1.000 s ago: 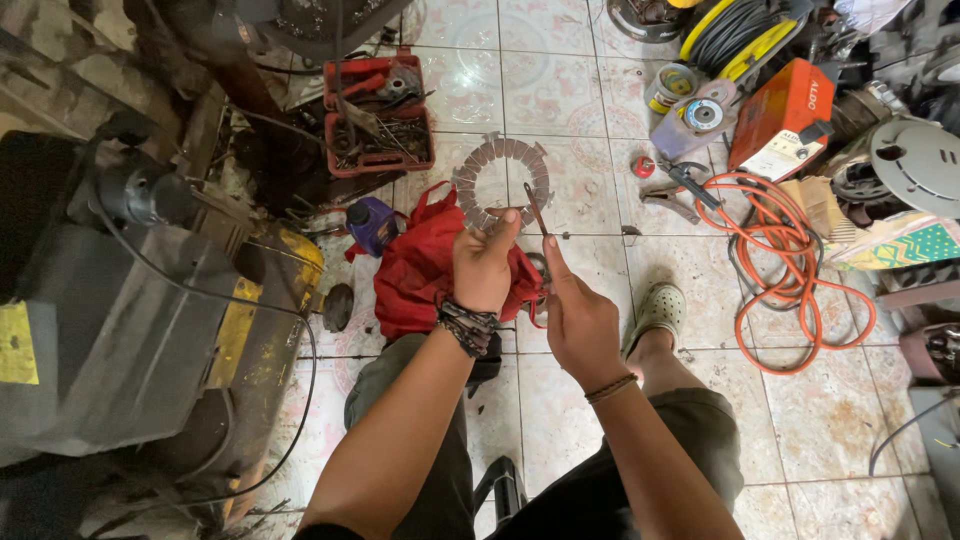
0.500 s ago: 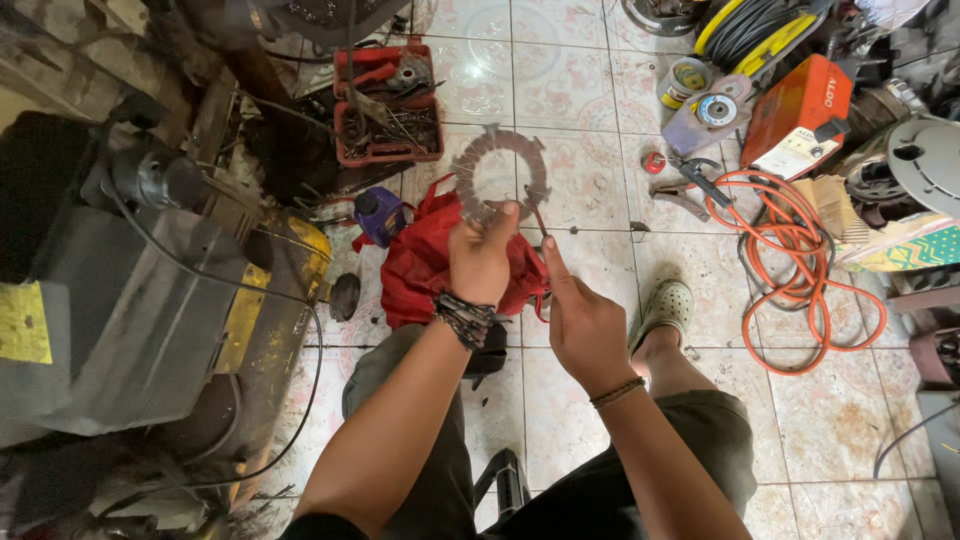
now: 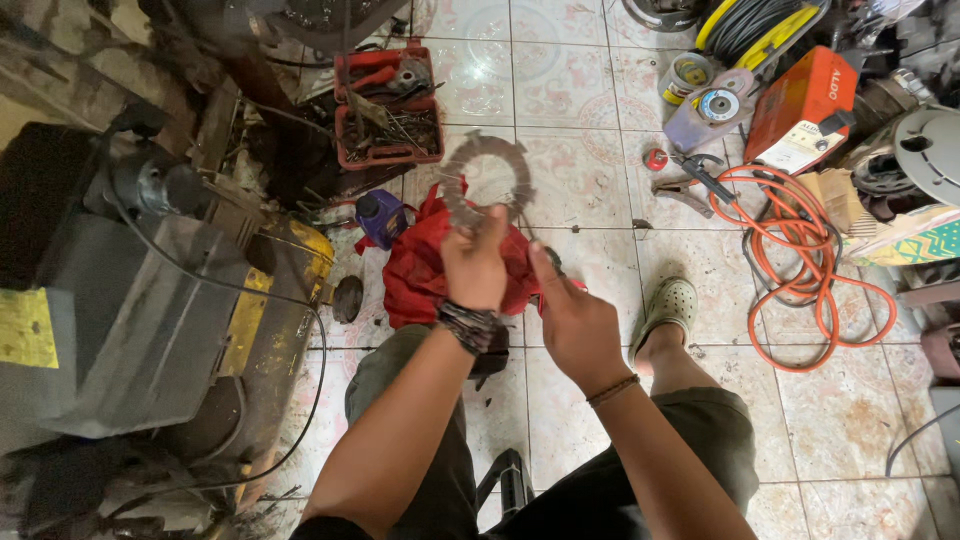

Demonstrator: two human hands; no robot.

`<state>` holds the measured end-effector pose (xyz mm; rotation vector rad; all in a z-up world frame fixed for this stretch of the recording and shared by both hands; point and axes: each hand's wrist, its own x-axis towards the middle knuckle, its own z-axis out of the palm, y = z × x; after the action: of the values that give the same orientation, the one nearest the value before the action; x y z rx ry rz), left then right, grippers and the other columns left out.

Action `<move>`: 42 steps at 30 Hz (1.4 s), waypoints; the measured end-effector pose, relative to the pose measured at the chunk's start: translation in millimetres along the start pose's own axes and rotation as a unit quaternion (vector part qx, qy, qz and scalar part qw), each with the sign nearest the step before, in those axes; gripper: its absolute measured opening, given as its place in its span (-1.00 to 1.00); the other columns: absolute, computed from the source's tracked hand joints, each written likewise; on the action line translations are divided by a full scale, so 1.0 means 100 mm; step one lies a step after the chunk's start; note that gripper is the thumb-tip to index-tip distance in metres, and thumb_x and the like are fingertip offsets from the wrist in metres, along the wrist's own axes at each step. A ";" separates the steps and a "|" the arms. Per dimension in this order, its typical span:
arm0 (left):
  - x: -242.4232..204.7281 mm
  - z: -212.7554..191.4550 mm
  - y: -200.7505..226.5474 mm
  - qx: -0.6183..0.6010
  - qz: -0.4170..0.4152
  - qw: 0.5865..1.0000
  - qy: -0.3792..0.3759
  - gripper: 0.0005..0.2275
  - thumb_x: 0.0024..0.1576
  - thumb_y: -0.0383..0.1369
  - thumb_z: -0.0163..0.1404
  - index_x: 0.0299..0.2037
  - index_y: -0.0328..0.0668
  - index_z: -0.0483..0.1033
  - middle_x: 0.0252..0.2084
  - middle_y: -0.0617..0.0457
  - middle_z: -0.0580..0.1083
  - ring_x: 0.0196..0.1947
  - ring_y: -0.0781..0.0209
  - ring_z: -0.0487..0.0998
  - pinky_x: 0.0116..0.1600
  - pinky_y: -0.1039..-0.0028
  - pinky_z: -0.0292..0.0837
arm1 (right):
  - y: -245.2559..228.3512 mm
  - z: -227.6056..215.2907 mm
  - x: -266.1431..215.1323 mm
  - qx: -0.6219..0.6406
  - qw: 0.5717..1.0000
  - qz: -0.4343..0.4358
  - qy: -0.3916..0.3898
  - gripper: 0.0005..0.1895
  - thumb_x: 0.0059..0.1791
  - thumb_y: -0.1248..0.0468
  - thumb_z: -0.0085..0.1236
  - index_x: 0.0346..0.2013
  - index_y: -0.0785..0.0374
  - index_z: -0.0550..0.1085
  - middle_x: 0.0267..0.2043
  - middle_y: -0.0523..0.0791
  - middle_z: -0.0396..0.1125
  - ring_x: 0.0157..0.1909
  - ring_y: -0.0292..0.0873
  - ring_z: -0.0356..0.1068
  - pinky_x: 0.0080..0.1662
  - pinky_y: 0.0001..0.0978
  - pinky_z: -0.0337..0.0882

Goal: The person holds a circular metal component with a red cloth and uses a metal rod to tap and adjust the segments of the ring. The person rotates the component while repeatedly tapping it with the rod to align or separate the segments.

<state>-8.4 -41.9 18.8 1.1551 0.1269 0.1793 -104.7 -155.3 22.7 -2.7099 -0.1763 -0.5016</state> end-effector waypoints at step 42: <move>0.21 -0.03 -0.24 0.148 -0.057 0.960 -0.233 -0.56 0.31 -0.23 -0.06 -0.64 -0.25 0.51 -0.67 -0.09 0.47 -0.57 0.25 0.46 -0.37 0.51 0.39 | 0.01 -0.20 -0.06 0.240 0.961 0.106 0.089 -0.39 0.08 0.37 -0.13 0.46 0.25 0.15 -0.35 0.04 0.52 -0.42 0.04 0.50 -0.38 -0.23 0.46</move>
<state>12.9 -44.2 -4.9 1.4550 -0.2040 -0.2233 -116.7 -164.2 37.2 -2.1671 0.0393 -0.5535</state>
